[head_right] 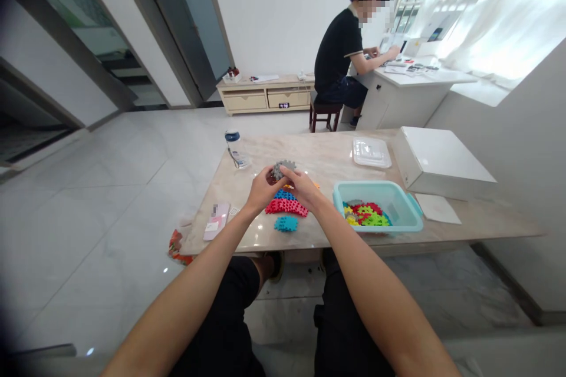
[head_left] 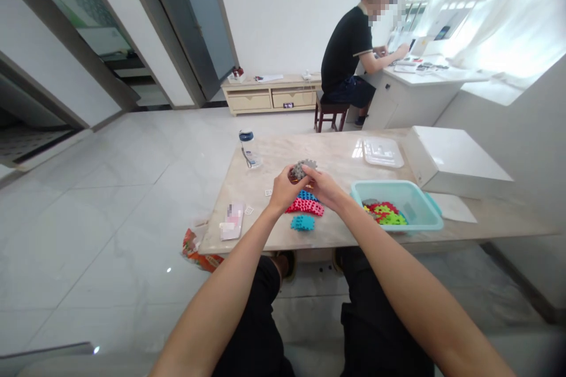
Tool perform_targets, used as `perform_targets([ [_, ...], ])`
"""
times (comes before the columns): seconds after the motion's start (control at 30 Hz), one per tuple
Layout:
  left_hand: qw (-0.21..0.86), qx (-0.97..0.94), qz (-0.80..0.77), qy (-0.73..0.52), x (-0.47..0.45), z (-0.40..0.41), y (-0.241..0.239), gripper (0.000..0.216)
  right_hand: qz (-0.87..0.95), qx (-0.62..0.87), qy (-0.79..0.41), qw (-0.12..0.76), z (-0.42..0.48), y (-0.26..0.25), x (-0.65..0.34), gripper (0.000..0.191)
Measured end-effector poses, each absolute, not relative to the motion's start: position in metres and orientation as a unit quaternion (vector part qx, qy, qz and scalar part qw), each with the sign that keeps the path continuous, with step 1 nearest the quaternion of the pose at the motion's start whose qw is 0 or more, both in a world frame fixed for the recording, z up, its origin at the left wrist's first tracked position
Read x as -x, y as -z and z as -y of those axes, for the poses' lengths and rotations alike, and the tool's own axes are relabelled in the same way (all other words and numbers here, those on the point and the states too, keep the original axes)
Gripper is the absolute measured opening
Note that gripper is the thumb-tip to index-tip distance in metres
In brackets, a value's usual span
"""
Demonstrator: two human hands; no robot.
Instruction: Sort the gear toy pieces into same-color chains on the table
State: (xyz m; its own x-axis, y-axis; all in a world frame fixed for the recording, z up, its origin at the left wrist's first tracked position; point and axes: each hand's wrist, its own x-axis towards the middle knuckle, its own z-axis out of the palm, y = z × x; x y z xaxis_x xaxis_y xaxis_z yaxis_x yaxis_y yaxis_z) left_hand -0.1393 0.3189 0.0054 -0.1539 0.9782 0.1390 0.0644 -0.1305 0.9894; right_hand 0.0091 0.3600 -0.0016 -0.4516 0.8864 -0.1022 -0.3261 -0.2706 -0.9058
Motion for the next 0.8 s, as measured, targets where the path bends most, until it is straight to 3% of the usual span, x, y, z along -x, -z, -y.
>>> perform_targets([
  [0.3, 0.375, -0.525, -0.534, -0.547, 0.143, -0.321, 0.004, 0.048, 0.414, 0.339, -0.73, 0.425, -0.354, 0.0, 0.001, 0.041],
  [0.5, 0.39, -0.485, -0.537, -0.57, 0.149, -0.32, 0.006, 0.057, 0.432, 0.344, -0.724, 0.414, -0.348, -0.006, 0.007, 0.039],
  [0.8, 0.299, -0.535, -0.588, -0.528, 0.153, -0.311, 0.001, 0.055, 0.423, 0.404, -0.665, 0.464, -0.341, 0.003, 0.016, 0.083],
])
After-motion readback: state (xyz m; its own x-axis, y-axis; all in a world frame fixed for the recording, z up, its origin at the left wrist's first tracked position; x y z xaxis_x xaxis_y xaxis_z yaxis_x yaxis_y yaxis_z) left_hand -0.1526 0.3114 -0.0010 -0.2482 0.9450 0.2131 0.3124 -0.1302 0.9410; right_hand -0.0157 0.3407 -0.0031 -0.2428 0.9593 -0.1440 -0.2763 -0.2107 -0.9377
